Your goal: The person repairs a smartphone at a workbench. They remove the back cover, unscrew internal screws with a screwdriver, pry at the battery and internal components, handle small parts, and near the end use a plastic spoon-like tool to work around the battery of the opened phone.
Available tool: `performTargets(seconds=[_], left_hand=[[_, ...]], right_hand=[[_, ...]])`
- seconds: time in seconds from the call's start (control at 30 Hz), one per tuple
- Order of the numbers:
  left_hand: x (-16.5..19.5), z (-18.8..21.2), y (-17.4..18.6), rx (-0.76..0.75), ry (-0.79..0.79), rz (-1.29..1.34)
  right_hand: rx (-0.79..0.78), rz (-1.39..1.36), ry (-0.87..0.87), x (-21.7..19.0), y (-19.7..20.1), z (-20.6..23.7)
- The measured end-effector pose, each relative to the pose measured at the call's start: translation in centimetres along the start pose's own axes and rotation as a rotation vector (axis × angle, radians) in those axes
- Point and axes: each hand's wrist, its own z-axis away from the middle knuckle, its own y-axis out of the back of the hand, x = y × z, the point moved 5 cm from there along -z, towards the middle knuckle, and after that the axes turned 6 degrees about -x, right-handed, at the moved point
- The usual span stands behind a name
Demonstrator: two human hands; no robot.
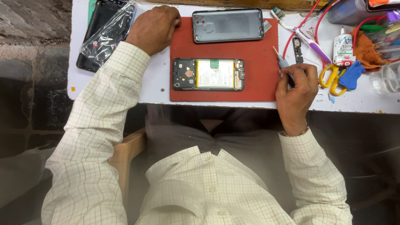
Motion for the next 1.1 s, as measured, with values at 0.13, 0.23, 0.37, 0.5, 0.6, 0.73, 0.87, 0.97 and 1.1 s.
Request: performTargets(seconds=[0.13,0.23,0.37,0.5,0.6,0.73,0.87,0.97,1.1], left_hand=[[2.3,1.3,-0.3,0.077,-0.037,0.030],[6.9,3.8,-1.7,0.156,-0.293,-0.001],[8.9,5.6,-3.5,0.049,-0.301,0.131],[8.1,5.5,-4.7,-0.064,-0.201,0.282],[8.4,5.4,-4.2,0.081,-0.235,0.260],[10.4,5.2,-3.0,0.374,-0.228,0.282],[12.9,3.8,-1.7,0.621,-0.177,0.377],[12.6,2.8,-0.9,0.607,-0.049,0.460],[9.2,0.0,-0.3,0.444,0.118,0.979]], right_hand=[[0.021,0.061,0.059,-0.7,0.5,-0.1],[0.057,0.075,0.081,-1.7,0.9,0.1],[0.082,0.083,0.148,-3.9,0.9,0.9],[-0.022,-0.121,0.071,-5.4,-0.8,1.3],[-0.162,-0.268,-0.043,-5.8,-2.5,0.6],[-0.214,-1.127,-0.196,-6.4,-4.8,-1.5],[-0.143,-1.330,-0.211,-7.1,-5.8,-4.7],[-0.104,-1.292,-0.141,-7.0,-5.4,-7.8],[-0.107,-1.213,-0.041,-6.5,-4.6,-10.7]])
